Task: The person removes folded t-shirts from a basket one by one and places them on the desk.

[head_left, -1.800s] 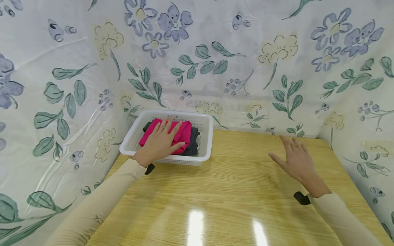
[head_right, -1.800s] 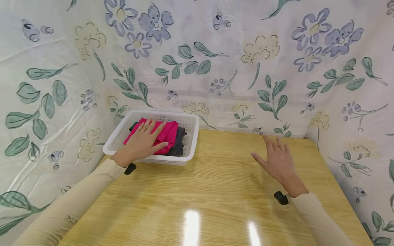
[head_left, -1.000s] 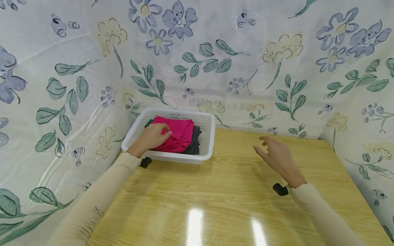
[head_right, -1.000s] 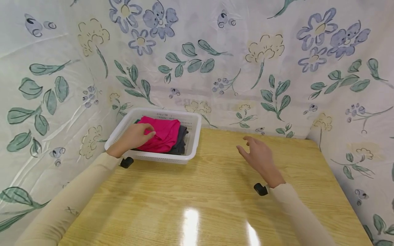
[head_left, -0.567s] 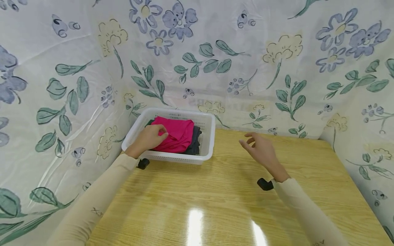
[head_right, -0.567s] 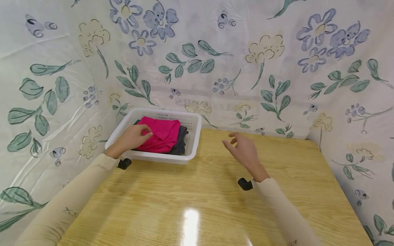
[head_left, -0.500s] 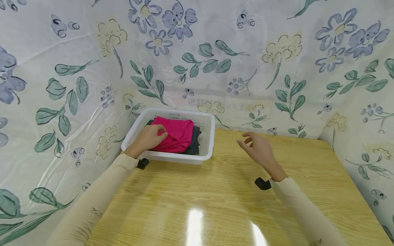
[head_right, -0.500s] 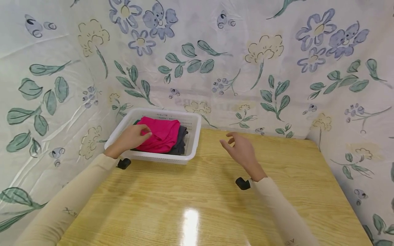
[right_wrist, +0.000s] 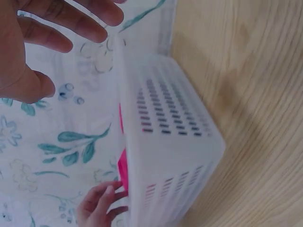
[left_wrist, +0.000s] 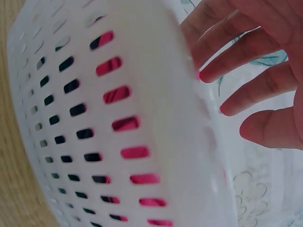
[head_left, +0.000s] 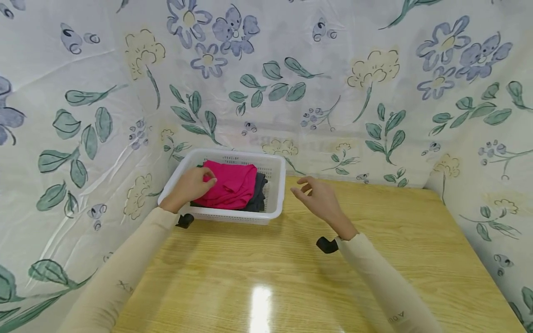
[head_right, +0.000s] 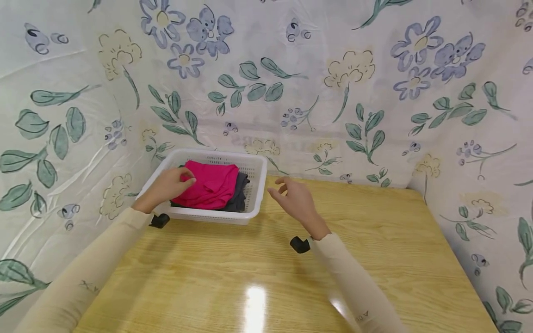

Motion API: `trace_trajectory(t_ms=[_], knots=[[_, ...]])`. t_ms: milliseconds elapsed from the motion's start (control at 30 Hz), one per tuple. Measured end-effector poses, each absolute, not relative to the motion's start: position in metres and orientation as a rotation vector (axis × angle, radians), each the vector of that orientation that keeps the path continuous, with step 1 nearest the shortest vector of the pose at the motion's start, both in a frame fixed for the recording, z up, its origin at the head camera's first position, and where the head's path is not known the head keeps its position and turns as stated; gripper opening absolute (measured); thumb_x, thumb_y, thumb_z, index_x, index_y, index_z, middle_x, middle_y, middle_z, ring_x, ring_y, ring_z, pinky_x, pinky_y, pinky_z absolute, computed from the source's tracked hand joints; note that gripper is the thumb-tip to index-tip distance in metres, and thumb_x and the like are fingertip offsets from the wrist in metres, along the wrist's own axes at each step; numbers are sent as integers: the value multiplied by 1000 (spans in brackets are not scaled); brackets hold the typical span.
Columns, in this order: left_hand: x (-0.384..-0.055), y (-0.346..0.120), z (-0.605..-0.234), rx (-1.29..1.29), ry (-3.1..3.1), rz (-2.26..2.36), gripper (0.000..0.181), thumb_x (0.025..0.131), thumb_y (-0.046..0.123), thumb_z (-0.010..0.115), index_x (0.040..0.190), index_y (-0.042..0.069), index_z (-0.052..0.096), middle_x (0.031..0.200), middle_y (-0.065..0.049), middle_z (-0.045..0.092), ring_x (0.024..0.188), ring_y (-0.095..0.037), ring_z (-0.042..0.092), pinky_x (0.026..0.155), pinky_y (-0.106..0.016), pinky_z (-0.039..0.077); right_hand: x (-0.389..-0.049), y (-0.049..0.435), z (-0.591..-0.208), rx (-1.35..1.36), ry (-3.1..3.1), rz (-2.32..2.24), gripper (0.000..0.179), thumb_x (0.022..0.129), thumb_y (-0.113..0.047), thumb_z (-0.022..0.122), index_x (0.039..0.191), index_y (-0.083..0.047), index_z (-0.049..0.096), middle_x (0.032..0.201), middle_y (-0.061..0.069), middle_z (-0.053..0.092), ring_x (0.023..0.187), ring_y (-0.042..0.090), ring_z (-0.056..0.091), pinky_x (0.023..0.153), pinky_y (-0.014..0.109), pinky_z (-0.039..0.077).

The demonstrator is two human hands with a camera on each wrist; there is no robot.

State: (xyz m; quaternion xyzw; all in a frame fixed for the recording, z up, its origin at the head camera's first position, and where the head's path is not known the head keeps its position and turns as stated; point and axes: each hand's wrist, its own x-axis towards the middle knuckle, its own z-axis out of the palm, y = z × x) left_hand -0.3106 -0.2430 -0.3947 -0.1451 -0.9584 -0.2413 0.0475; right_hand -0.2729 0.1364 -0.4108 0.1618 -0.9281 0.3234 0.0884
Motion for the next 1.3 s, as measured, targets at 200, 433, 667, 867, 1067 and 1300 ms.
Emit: trace_trajectory(t_ms=[200,433,667,867,1067,1300], knots=[[-317,-254,-393,-397,-2955,-748,28,102,19,59,114,-5,67,113,-27,69,107,-44,64,90,-58,51,-274,110,-403,528,-2753,971,43,101,-43,65,126,-8,69,100,5,75,83,20,71,70,36,57],[-322,-265,-392,-346,-3000,-788,28,103,20,58,114,-4,65,117,-28,66,109,-44,62,91,-57,50,-274,85,-399,608,-2723,978,38,100,-39,67,123,-8,70,95,4,74,79,17,70,65,31,55],[-325,-273,-390,-282,-3041,-860,34,104,22,57,120,-7,64,122,-30,63,112,-44,58,91,-56,50,-275,59,-397,686,-2751,973,40,101,-38,66,126,-6,68,96,5,75,64,13,61,57,28,48],[-328,-279,-386,-223,-3065,-907,39,105,22,56,123,-12,58,123,-32,59,110,-42,56,87,-51,49,-282,37,-397,681,-2782,1005,41,102,-35,66,127,-2,66,95,6,74,67,14,63,61,29,51],[-329,-284,-384,-167,-3116,-983,43,105,25,55,128,-12,52,105,-21,56,98,-33,53,78,-42,46,-291,20,-400,658,-2832,1033,43,102,-29,67,131,3,64,87,6,70,67,14,62,65,29,51],[-333,-286,-386,-180,-3151,-1003,46,106,25,54,138,-7,49,123,-25,58,105,-36,53,85,-45,48,-302,6,-406,654,-2853,1073,46,101,-27,68,135,3,60,77,2,56,64,12,47,59,23,39]])
